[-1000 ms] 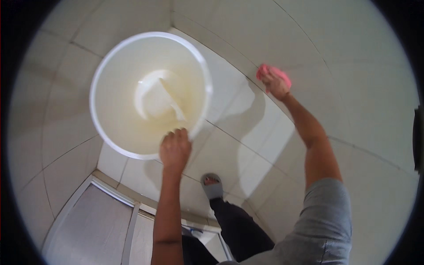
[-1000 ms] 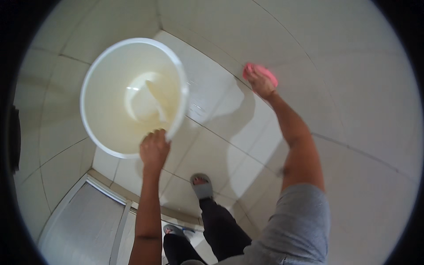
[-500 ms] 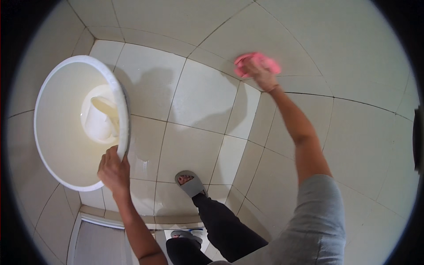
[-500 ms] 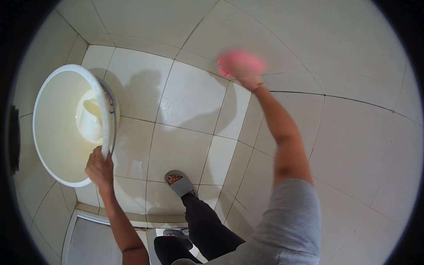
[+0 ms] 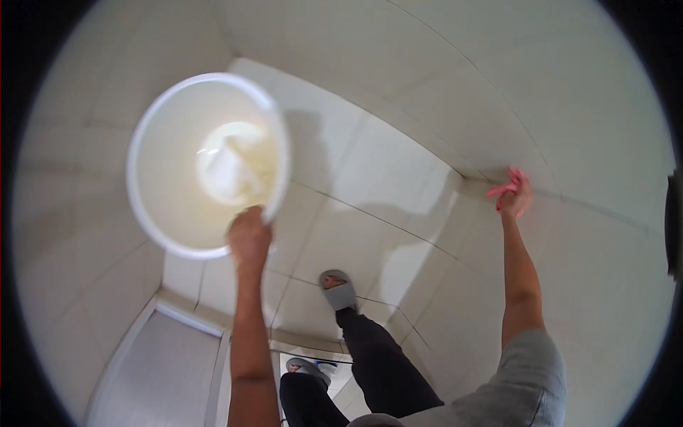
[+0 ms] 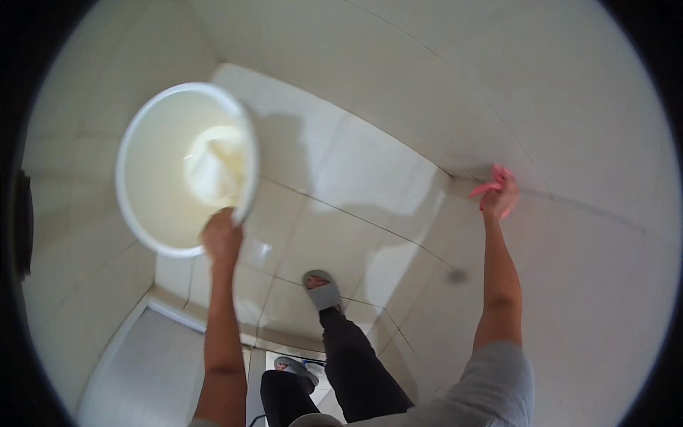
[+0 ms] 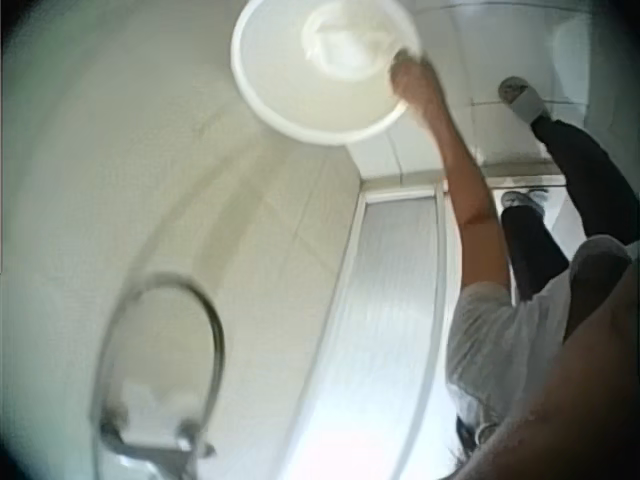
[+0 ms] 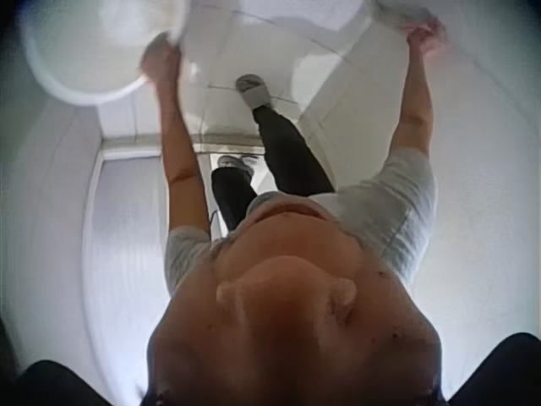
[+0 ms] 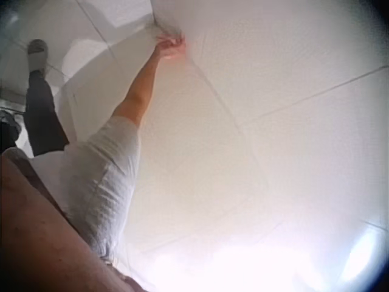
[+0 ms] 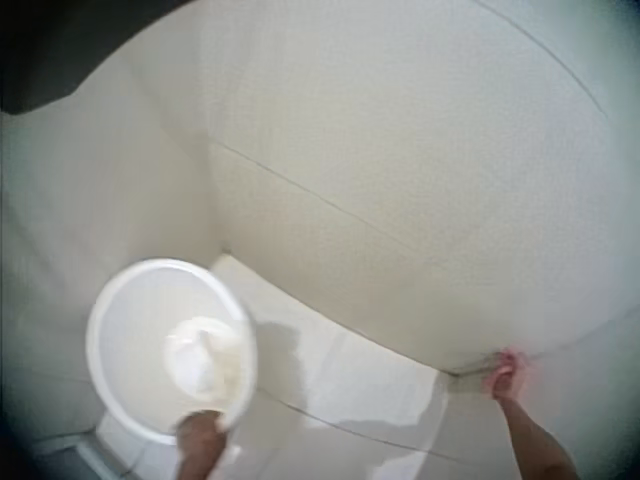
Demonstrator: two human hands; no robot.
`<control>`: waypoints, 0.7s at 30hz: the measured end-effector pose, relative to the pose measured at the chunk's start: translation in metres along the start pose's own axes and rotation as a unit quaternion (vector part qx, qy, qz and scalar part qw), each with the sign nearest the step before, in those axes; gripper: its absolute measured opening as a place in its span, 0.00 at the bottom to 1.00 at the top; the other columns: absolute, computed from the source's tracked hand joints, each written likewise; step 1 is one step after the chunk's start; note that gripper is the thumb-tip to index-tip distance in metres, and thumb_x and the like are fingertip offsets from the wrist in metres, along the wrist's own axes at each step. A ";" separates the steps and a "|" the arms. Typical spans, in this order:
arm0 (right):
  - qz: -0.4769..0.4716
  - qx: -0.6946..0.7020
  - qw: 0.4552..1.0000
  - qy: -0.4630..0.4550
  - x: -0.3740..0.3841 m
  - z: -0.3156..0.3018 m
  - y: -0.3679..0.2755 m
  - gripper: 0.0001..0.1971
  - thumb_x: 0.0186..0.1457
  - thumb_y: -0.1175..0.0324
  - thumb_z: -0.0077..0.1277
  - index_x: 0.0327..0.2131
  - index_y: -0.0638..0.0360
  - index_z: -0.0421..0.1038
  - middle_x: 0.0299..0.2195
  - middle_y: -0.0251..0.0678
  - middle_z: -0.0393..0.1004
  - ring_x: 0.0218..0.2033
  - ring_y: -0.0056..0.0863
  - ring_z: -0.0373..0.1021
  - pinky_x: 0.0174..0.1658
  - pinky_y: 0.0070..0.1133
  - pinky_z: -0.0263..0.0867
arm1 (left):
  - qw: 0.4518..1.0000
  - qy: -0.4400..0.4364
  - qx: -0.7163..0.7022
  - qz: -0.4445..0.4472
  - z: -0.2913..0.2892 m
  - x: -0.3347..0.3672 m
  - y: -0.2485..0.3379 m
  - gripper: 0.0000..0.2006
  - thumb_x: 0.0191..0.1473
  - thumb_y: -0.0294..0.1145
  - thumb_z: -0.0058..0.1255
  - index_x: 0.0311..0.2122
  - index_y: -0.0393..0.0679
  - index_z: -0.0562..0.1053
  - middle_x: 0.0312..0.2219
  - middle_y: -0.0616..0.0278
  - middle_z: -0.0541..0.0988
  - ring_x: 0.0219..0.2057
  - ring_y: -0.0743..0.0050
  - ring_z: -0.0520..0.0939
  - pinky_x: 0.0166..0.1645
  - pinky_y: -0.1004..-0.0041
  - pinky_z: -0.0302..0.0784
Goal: The person wipes the surfaces of a toilet with a cloth and scrubs a floor drain and the surrounding tiled floor with a brush while pouring water from a bucket.
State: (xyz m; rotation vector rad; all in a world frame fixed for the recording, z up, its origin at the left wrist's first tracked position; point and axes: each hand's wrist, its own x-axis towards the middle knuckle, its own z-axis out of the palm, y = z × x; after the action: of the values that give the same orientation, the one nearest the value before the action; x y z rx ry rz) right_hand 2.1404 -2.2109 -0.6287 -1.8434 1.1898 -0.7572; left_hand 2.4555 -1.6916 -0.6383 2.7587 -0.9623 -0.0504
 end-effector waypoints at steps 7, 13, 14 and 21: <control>0.341 0.551 0.755 0.094 0.107 0.179 -0.033 0.13 0.51 0.72 0.33 0.37 0.65 0.65 0.36 0.43 0.70 0.38 0.35 0.68 0.36 0.34 0.68 | 0.996 -0.037 -0.082 0.026 -0.015 0.032 0.037 0.12 0.37 0.34 0.56 0.27 0.44 0.67 0.24 0.60 0.72 0.28 0.63 0.75 0.31 0.66 0.71; 0.275 0.485 0.812 -0.172 -0.062 0.361 -0.356 0.16 0.49 0.82 0.34 0.43 0.61 0.62 0.38 0.38 0.68 0.36 0.31 0.69 0.35 0.27 0.71 | 0.997 -0.010 -0.057 -0.046 -0.091 -0.001 0.020 0.29 0.42 0.39 0.56 0.48 0.35 0.61 0.38 0.48 0.68 0.42 0.51 0.68 0.45 0.64 0.67; 0.181 0.531 0.801 -0.209 -0.066 0.368 -0.418 0.19 0.48 0.83 0.31 0.46 0.66 0.61 0.41 0.40 0.68 0.39 0.31 0.68 0.38 0.28 0.69 | 0.994 0.005 -0.100 -0.042 -0.107 0.003 0.029 0.29 0.42 0.37 0.56 0.48 0.34 0.61 0.39 0.47 0.68 0.42 0.50 0.68 0.46 0.64 0.66; -0.511 0.300 0.798 0.109 -0.132 0.442 -0.700 0.24 0.49 0.67 0.45 0.51 0.55 0.57 0.50 0.42 0.57 0.54 0.37 0.52 0.55 0.35 0.49 | 0.970 0.055 -0.219 -0.095 -0.170 -0.039 0.034 0.26 0.44 0.30 0.53 0.48 0.33 0.60 0.42 0.46 0.66 0.43 0.47 0.67 0.48 0.61 0.65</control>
State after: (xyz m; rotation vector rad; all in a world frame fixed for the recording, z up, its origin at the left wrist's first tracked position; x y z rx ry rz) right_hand 2.7615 -1.7889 -0.2555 -1.7481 -0.1126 -1.7321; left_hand 2.4214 -1.6606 -0.4668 2.4038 -0.5725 -0.1242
